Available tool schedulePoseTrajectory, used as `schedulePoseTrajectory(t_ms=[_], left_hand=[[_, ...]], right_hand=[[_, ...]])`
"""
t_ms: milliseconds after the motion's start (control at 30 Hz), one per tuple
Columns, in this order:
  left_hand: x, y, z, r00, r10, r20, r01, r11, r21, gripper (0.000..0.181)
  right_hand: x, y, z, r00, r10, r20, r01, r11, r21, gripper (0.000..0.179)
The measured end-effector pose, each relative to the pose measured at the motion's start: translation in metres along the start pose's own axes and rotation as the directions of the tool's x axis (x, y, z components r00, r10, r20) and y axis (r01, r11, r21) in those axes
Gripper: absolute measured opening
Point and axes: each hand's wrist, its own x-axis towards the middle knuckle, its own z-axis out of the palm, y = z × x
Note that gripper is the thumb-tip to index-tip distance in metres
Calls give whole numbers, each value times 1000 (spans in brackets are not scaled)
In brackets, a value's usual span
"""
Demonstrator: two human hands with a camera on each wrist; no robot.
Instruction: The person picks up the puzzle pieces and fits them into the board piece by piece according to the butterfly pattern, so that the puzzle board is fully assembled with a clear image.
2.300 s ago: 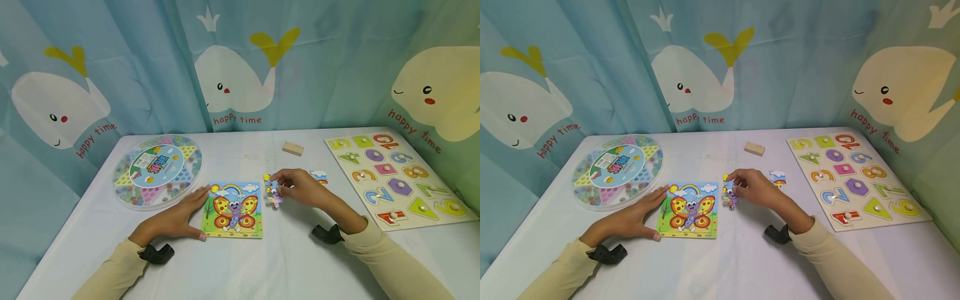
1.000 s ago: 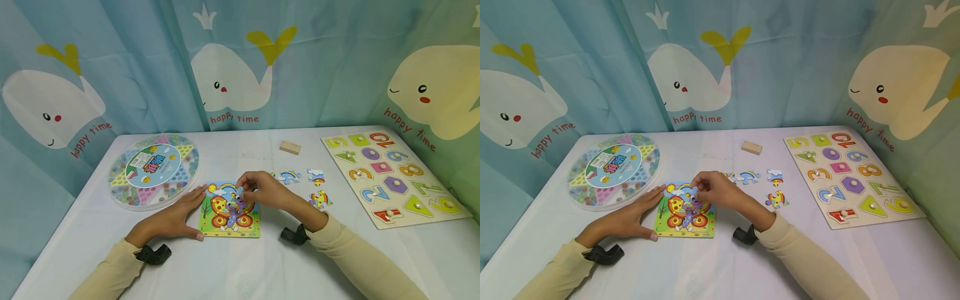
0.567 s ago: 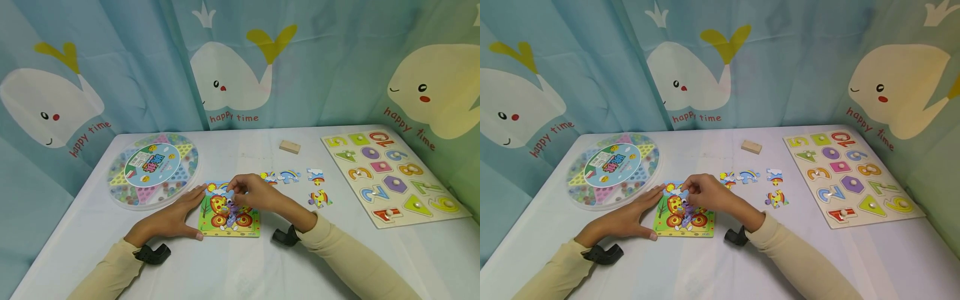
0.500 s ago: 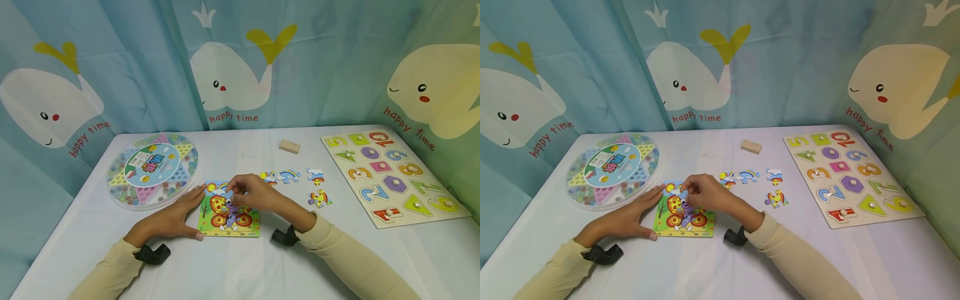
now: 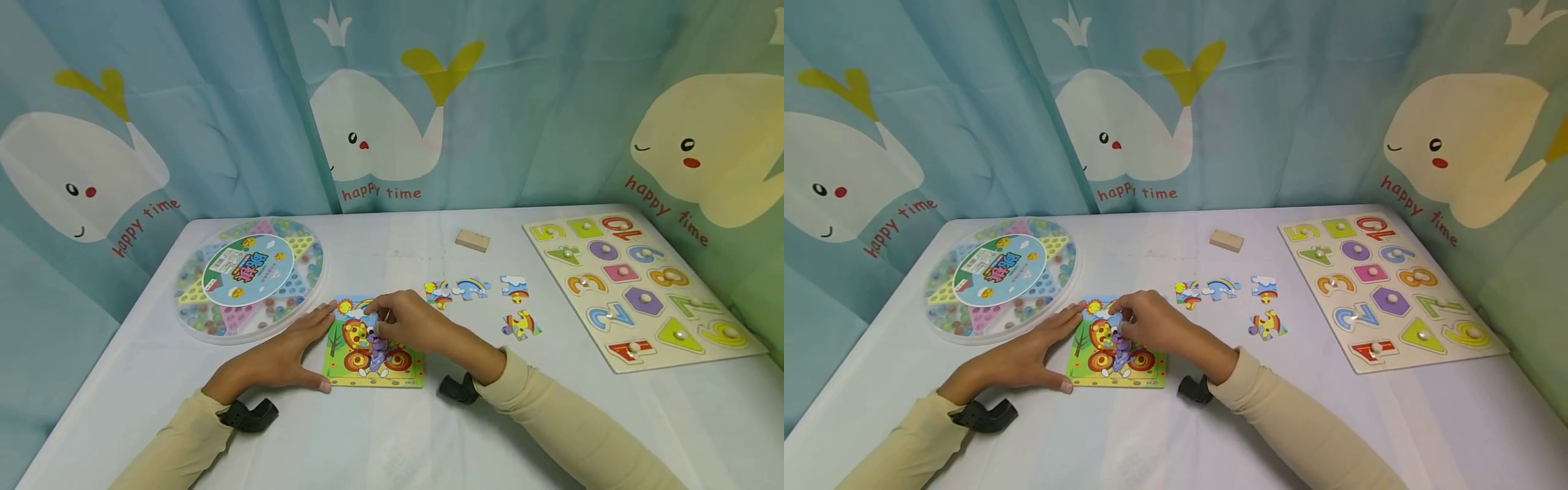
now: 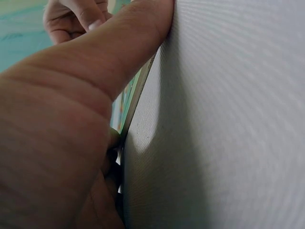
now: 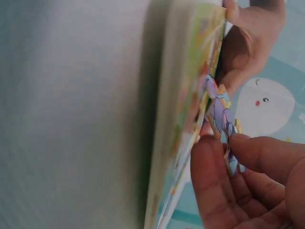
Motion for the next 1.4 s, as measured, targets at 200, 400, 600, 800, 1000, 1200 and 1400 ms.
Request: schedulePoseTrajectory(t_ms=[200,400,600,800,1000,1200,1400], left_hand=[[0,0,0,1000,10,-1,-10,1000,-1,117],[-1,0,0,1000,12,-7,-12,1000,-2,117],[-1,-1,0,1000,4,-6,-4,1000,-4,117],[0,-1,1,1000,6,-6,-6,1000,0,118],[0,-1,0,1000,4,-4,-4,1000,0,118],[0,0,0,1000,12,-4,-12,1000,0,118],[0,-1,1,1000,11,-9,-11,1000,-9,118]], right_hand=[[-1,-5,2,999,-13,-29,9,990,-141,30],[0,-9,4,999,25,-43,-33,983,-183,34],[4,-8,7,998,60,-35,-66,981,-180,27],[8,-5,6,997,80,7,-77,980,-184,28],[11,-1,5,994,102,29,-95,979,-180,27],[12,0,5,992,121,38,-113,979,-171,26],[12,1,5,994,103,47,-94,982,-162,24]])
